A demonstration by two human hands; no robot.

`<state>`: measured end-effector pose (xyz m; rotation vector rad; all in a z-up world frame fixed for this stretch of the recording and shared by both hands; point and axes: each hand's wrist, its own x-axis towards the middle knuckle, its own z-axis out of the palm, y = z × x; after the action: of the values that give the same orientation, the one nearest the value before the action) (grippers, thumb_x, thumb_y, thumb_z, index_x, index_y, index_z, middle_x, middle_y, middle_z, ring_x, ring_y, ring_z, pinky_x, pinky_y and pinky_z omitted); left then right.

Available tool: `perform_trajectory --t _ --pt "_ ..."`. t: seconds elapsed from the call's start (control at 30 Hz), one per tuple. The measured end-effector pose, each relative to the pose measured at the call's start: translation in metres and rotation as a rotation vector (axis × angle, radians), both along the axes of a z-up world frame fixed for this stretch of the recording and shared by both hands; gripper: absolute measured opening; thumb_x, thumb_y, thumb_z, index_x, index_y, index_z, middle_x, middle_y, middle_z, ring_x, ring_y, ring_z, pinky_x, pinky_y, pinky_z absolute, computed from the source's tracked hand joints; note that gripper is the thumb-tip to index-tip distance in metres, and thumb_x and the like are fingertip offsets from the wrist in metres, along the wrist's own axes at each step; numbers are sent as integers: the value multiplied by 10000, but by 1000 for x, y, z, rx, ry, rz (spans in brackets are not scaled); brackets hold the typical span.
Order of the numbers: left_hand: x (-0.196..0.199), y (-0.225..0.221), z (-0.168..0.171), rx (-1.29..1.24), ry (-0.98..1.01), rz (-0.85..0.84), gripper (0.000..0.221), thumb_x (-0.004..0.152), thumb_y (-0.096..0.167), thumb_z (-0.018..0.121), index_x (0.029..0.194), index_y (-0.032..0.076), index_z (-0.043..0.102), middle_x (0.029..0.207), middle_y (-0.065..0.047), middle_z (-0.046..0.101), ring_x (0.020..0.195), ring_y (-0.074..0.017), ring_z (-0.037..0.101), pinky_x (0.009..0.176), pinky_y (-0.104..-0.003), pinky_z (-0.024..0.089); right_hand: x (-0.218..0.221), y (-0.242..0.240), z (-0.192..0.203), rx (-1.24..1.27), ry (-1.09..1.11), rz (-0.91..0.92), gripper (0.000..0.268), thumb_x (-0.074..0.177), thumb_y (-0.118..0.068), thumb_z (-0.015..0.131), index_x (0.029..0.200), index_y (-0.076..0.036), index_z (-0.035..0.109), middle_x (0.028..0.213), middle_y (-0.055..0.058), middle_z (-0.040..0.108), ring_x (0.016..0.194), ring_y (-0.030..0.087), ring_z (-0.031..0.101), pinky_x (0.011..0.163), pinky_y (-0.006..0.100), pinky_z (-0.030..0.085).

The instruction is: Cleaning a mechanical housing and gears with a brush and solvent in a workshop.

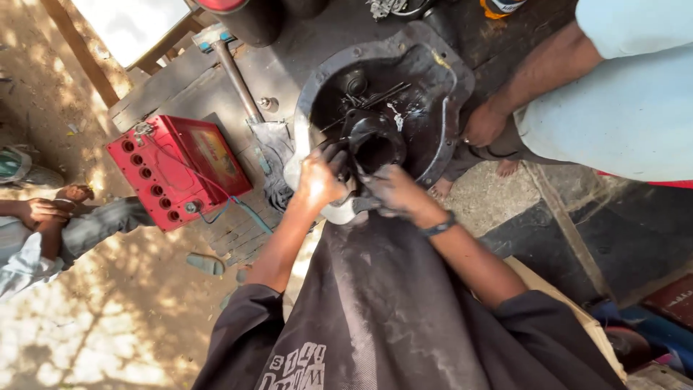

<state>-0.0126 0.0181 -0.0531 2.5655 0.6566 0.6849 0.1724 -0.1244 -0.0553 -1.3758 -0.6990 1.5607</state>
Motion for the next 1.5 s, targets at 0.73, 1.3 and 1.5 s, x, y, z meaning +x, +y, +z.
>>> perform_trajectory --t 0.73,1.3,1.5 --pt "2 5 -3 -39 235 -132 583 672 225 682 1218 27 728 1358 -154 687 1210 -374 645 1088 -365 519 87 24 56 -248 53 463 328 988 -240 609 835 18 743 513 13 552 318 69 395 290 259 280" --pt "11 -29 40 -317 -89 269 784 596 -66 584 1379 -49 559 1429 -266 579 1435 -464 475 1188 -449 439 -3 -41 59 -223 -116 80 405 1055 -302 549 869 35 675 552 41 561 347 101 452 326 282 322" --pt "4 -27 40 -307 -183 203 558 749 25 766 1291 -18 640 1270 -235 683 1216 -422 664 1061 -417 541 -22 -65 87 133 -790 36 231 1001 -193 635 981 10 743 568 169 615 471 219 607 471 387 434"
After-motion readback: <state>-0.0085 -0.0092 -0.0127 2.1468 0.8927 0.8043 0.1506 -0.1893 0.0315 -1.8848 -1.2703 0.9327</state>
